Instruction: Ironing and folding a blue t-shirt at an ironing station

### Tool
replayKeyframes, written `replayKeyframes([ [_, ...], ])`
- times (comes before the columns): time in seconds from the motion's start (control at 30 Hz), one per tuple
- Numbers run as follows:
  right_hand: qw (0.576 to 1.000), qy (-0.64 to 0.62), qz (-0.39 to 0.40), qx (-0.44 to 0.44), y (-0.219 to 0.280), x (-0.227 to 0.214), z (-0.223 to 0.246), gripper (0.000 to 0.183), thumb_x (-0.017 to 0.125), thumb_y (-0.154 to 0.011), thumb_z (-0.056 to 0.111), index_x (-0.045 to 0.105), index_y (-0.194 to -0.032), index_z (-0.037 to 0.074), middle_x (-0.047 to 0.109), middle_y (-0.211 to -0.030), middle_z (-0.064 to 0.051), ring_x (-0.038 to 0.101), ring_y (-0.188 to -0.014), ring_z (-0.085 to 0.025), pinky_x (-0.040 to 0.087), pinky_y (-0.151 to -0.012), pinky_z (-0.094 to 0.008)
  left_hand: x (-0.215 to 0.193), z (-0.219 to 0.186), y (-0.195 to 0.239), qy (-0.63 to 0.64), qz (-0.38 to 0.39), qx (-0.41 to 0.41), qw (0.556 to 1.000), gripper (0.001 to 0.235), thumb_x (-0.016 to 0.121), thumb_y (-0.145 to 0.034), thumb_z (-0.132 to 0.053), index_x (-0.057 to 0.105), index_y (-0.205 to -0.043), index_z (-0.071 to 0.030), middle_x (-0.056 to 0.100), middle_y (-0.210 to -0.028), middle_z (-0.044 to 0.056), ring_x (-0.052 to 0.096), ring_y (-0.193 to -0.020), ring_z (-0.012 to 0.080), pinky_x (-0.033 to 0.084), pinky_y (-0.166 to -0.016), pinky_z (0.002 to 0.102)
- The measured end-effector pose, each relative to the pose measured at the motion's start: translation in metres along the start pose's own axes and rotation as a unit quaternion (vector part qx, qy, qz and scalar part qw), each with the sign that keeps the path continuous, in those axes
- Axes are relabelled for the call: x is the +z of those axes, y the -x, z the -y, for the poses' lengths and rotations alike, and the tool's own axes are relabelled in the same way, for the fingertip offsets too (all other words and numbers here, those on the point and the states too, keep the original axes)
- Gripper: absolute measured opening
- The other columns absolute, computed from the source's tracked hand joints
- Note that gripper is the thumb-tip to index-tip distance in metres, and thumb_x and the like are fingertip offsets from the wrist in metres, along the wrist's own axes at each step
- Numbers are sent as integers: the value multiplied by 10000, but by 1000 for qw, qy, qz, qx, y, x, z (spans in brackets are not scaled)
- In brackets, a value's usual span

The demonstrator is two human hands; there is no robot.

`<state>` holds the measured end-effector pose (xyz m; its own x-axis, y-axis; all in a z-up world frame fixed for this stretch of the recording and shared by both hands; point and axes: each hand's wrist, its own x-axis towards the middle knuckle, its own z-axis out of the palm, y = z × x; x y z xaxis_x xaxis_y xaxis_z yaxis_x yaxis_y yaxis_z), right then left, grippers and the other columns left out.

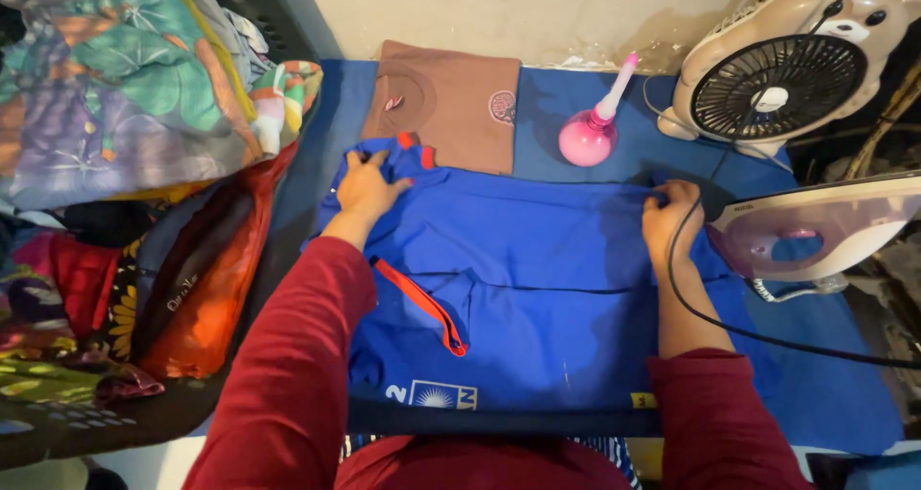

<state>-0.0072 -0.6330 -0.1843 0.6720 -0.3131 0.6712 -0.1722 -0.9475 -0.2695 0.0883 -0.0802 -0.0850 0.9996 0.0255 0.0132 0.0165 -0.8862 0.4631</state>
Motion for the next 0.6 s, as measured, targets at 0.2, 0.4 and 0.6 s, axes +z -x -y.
replayKeyframes([
  [0.2, 998, -54, -26, -26, 15, -38, 1, 168, 836, -777, 150, 674, -820, 137, 710, -1092, -62, 716, -1052, -314, 569, -914, -402, 8, 33, -17, 16, -281, 124, 952, 165, 854, -822, -316, 792, -931, -209, 675, -930, -2, 729, -862, 267, 603, -730, 397],
  [0.4, 996, -34, 10, -78, 70, -135, -14, 215, 808, -778, 82, 732, -887, 251, 694, -1260, 24, 703, -1167, -272, 558, -995, -368, -84, 28, 185, -38, -170, 219, 960, 144, 778, -853, -362, 720, -864, -231, 676, -796, -1, 732, -839, 246, 574, -723, 368],
  [0.6, 979, 163, 109, -54, 115, -175, 13, 270, 630, -800, 127, 771, -938, 310, 655, -1238, 53, 704, -1042, -251, 618, -888, -340, -134, 12, 209, -88, 154, 77, 981, 445, 733, -808, -545, 818, -930, -126, 801, -912, 177, 739, -967, 422, 572, -852, 520],
])
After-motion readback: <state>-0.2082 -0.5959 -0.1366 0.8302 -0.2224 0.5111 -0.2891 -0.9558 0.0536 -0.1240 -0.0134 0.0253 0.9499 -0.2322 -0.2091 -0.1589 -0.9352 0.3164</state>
